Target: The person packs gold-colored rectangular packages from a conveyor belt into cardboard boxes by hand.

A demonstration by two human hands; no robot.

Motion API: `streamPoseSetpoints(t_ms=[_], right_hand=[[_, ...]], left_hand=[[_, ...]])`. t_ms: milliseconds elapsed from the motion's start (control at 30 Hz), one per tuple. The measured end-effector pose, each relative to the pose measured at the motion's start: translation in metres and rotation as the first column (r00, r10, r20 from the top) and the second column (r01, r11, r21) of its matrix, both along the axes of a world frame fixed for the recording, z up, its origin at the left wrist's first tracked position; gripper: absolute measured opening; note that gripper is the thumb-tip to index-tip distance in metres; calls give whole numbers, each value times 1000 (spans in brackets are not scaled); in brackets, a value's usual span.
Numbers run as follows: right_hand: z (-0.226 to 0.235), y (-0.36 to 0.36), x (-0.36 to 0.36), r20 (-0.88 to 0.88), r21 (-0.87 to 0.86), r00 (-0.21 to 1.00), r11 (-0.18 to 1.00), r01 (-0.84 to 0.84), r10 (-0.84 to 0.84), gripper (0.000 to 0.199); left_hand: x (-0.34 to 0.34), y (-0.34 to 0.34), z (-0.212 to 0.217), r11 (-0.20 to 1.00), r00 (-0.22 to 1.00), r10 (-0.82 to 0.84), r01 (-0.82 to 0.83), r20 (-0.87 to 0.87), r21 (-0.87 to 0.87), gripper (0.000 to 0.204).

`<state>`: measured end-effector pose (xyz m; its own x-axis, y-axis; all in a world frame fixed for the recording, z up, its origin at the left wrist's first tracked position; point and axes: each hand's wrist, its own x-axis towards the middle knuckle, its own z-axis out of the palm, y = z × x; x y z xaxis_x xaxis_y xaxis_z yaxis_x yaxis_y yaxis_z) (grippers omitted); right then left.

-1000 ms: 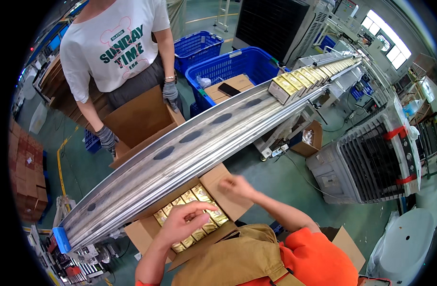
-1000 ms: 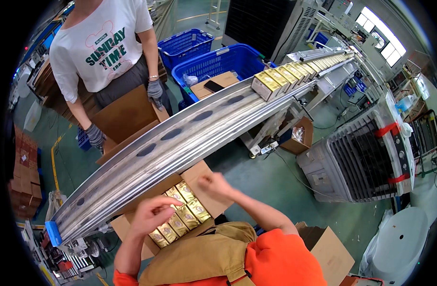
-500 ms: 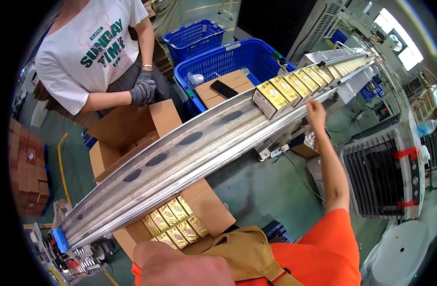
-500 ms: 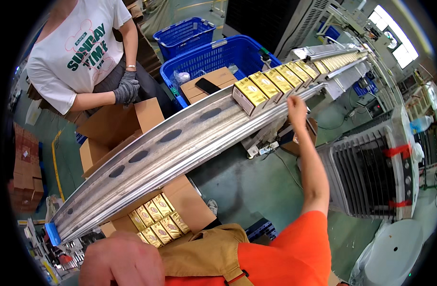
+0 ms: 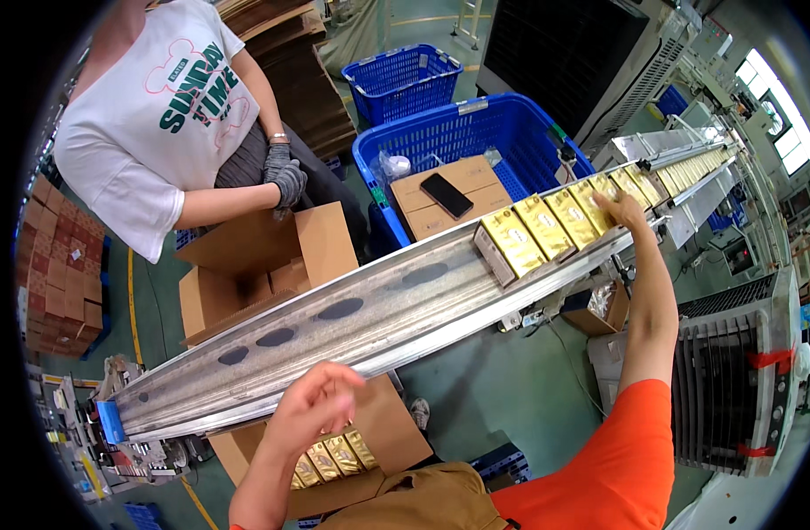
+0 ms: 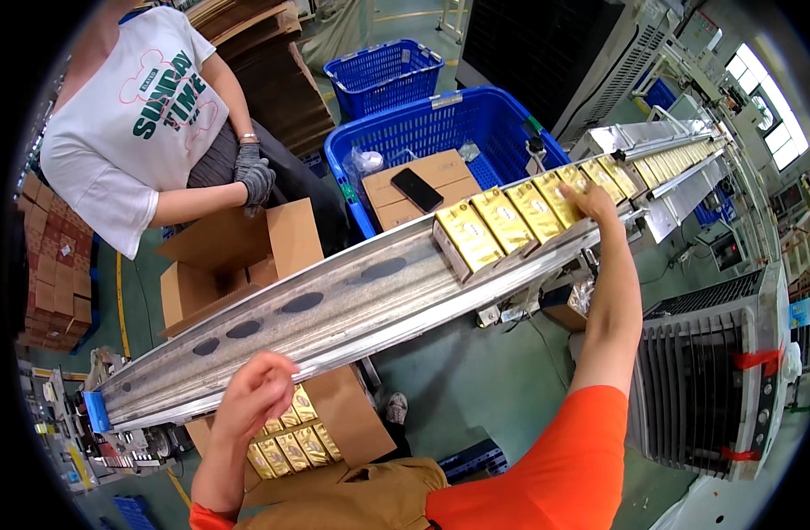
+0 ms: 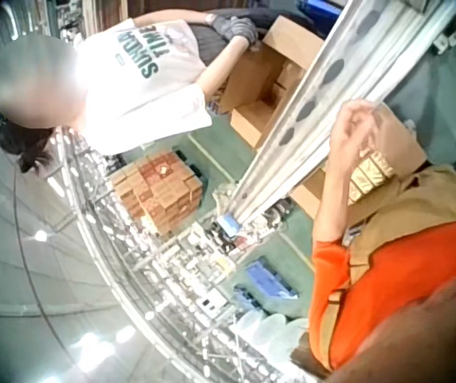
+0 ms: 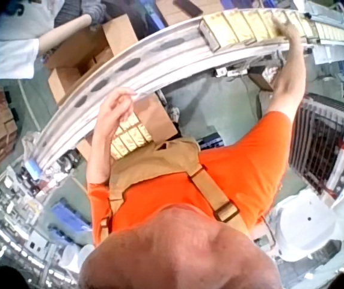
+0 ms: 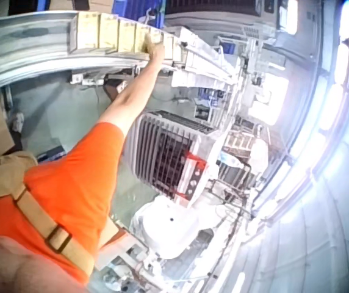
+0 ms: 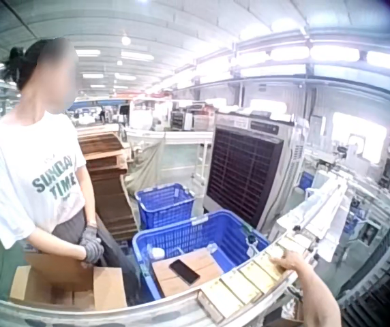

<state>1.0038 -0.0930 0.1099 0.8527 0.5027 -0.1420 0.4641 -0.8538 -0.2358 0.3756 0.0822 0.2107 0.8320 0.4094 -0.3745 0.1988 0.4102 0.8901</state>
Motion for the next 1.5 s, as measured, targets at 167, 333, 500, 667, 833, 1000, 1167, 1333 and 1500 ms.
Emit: streamPoseSetpoints(t_ms=[167, 333, 500, 667, 833, 1000, 1167, 1333, 1500], right_hand=[[7, 27, -84, -139, 58, 984, 992, -108, 115, 89], [-5, 89, -228, -231, 81, 916, 944, -319, 329, 94], [-21, 143, -378, -306, 400, 793, 827, -394, 526, 94], [-8, 142, -502, -223, 534, 842, 784, -316, 491, 85], [-8, 79, -631, -114, 796, 819, 545, -263, 562, 105], [-44, 35, -716, -266, 688, 745, 661, -298, 612, 101], [-184, 78, -731, -518, 408, 755, 892, -195, 402, 92], [-261, 127, -719, -512, -103, 817, 925, -365, 266, 103], [-229, 110, -734, -255, -321, 710, 635, -702, 656, 80]], left_hand=[[-7, 42, -105, 991, 976, 71, -46, -206, 125, 36], [-6, 92, -126, 957, 903, 128, -4, -410, 290, 68], [-89, 124, -128, 949, 961, 227, -182, -156, 258, 52], [-202, 101, -112, 795, 882, 462, -370, -86, 482, 60], [-315, 24, -88, 586, 762, 646, -521, 30, 621, 80], [-387, -31, -154, 633, 690, 723, -639, -39, 437, 86], [-373, -1, -266, 779, 610, 600, -295, -518, 554, 105], [-366, 22, -356, 813, 561, 560, -230, -610, 535, 124], [-372, 14, -329, 891, 562, 378, -7, -735, 453, 101]])
